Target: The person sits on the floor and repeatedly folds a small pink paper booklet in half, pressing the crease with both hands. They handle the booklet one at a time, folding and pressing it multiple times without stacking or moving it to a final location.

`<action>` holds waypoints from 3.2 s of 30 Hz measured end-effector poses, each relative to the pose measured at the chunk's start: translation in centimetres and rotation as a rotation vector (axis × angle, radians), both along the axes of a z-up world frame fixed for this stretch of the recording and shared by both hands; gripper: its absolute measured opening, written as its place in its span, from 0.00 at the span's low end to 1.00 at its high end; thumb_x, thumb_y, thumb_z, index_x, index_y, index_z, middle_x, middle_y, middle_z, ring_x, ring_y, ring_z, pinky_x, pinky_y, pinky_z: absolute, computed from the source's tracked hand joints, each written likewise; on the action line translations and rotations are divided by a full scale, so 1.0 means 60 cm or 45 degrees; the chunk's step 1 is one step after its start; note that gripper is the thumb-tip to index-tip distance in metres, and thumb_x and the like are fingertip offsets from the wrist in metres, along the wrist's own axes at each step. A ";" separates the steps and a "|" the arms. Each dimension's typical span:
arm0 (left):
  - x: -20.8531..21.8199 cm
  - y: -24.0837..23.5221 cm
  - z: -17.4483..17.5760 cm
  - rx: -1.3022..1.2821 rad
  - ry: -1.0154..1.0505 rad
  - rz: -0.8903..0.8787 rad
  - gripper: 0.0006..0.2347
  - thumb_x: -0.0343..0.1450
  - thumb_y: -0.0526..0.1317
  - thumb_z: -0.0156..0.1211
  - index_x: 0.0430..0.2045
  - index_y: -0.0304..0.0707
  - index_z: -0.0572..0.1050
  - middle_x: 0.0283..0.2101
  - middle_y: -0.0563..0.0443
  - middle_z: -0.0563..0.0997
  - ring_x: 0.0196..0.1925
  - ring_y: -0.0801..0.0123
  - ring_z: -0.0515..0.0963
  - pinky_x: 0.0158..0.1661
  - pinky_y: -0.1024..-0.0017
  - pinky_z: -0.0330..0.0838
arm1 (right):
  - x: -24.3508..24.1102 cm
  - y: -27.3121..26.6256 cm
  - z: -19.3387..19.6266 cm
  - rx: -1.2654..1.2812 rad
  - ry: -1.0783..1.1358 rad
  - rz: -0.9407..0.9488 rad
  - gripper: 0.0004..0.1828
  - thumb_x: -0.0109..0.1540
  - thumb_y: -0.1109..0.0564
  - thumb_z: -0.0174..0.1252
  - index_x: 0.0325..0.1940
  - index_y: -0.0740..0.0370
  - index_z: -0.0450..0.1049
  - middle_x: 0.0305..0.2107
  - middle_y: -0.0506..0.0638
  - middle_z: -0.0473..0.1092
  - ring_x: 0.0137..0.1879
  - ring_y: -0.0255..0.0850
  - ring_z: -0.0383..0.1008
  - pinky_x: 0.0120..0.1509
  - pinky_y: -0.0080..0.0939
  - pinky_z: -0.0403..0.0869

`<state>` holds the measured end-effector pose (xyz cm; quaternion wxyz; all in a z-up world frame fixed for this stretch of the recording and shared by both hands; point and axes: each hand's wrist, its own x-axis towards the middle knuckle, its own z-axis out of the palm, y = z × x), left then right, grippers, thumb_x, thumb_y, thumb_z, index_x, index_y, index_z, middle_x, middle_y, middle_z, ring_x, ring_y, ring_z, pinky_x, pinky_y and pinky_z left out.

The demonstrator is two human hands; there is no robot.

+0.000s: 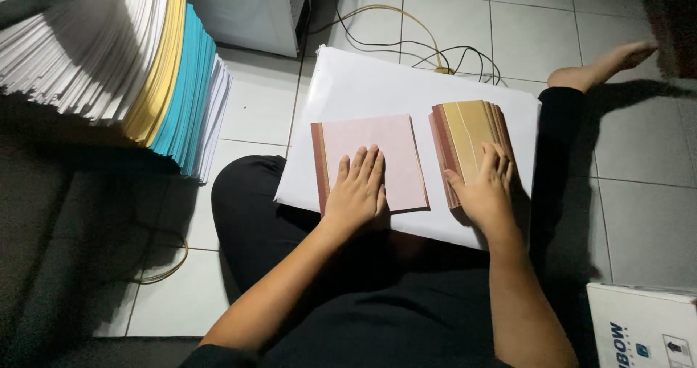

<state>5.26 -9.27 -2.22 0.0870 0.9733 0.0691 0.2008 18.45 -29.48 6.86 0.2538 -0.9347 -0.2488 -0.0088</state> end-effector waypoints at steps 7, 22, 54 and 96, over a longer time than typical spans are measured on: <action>0.002 0.015 0.001 -0.018 -0.021 -0.015 0.29 0.69 0.46 0.50 0.66 0.33 0.63 0.70 0.37 0.64 0.72 0.48 0.62 0.67 0.48 0.48 | 0.057 -0.045 -0.039 0.118 -0.081 -0.015 0.28 0.63 0.54 0.62 0.65 0.65 0.65 0.54 0.66 0.69 0.62 0.66 0.69 0.66 0.64 0.66; -0.081 0.124 0.070 -0.955 -0.490 0.153 0.16 0.75 0.34 0.45 0.55 0.36 0.73 0.61 0.39 0.75 0.69 0.39 0.66 0.68 0.45 0.50 | -0.028 0.061 0.010 0.976 0.113 0.178 0.20 0.70 0.63 0.49 0.67 0.67 0.64 0.49 0.64 0.71 0.55 0.45 0.68 0.62 0.52 0.70; -0.080 0.134 0.032 -0.283 -0.178 0.315 0.29 0.69 0.58 0.57 0.62 0.42 0.71 0.64 0.40 0.73 0.69 0.45 0.66 0.65 0.37 0.49 | -0.063 0.098 -0.079 0.469 0.286 0.142 0.26 0.63 0.61 0.59 0.66 0.64 0.67 0.49 0.71 0.73 0.56 0.70 0.72 0.53 0.67 0.73; -0.011 0.044 0.058 0.051 -0.017 0.274 0.20 0.68 0.36 0.56 0.56 0.31 0.75 0.66 0.29 0.68 0.73 0.37 0.59 0.67 0.41 0.45 | -0.022 0.126 -0.159 -0.263 -0.398 0.750 0.33 0.70 0.49 0.37 0.78 0.63 0.52 0.74 0.59 0.51 0.79 0.51 0.50 0.80 0.53 0.48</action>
